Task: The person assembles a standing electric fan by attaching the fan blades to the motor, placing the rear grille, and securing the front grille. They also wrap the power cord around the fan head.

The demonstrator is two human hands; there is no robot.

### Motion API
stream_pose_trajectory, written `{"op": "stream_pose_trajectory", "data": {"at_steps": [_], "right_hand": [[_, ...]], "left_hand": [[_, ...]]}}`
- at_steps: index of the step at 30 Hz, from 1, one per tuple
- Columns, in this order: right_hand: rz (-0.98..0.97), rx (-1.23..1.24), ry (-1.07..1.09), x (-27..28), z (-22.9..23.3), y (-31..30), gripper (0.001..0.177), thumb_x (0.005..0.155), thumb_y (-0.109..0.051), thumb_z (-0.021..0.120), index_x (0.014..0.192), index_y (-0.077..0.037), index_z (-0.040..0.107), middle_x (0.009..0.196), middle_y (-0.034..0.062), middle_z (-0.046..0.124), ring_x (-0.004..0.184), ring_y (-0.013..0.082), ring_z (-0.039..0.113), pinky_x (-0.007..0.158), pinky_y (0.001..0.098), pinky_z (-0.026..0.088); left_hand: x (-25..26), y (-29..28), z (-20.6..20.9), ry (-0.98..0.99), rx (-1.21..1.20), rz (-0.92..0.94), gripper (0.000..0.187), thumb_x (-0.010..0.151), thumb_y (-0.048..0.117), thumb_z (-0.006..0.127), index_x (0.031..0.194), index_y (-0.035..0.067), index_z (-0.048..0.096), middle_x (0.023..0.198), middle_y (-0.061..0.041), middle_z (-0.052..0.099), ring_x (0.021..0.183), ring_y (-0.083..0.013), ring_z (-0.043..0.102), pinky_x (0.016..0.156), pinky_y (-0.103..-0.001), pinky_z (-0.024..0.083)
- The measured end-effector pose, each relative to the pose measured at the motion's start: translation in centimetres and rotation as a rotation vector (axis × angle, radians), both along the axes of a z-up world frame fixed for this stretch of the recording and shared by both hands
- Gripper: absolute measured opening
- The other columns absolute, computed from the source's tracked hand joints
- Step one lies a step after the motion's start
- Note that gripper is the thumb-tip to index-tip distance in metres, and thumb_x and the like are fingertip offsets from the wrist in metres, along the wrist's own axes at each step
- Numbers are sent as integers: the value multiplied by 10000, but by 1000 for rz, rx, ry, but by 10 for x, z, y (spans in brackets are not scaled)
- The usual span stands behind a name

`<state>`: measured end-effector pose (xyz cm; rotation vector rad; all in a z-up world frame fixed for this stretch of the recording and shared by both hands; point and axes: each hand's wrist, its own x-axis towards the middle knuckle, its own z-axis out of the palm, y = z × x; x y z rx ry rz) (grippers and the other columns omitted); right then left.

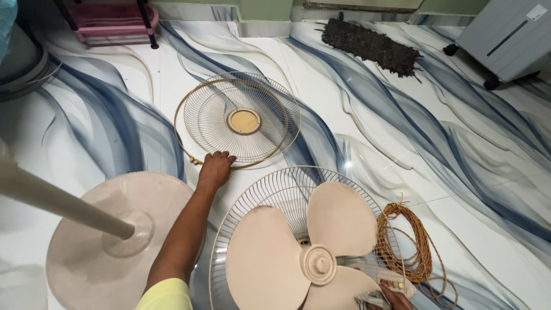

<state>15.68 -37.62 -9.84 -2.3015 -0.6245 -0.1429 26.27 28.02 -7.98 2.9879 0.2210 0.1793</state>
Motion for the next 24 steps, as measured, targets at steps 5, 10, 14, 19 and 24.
{"op": "stream_pose_trajectory", "data": {"at_steps": [5,10,14,19,24], "right_hand": [[-12,-15,26,11,-4,2,514,734,-180,825,1199,-5,693,995,201,765,1001,308,761,953,396,544],[-6,-31,30,13,-3,8,506,740,-188,826,1193,-4,695,995,197,763,996,303,760,947,392,547],[-8,-27,32,9,-5,10,500,744,-195,827,1187,-3,698,996,194,762,992,298,759,941,389,549],[2,-36,33,13,-2,9,493,749,-204,828,1181,-2,700,996,189,760,987,293,758,935,386,552],[0,-57,39,17,-2,6,486,754,-212,829,1174,-1,703,996,185,758,982,287,757,928,382,556]], "left_hand": [[8,0,-7,-42,88,-23,240,875,56,575,1041,146,722,1039,-67,657,1062,-262,616,902,-434,472],[0,-10,-1,-68,44,-61,169,883,65,593,976,127,720,1029,-79,636,1040,-276,608,889,-434,485],[-24,-21,11,-255,-50,59,246,796,150,681,1025,63,706,1033,-112,633,1029,-306,599,854,-457,488],[-46,-5,9,-5,-230,406,333,929,357,707,1116,82,703,1234,-97,649,1191,-286,597,978,-439,503],[-57,8,-26,-204,-65,186,461,853,187,659,1294,59,631,1388,-108,601,1156,-317,586,875,-469,505]]}}
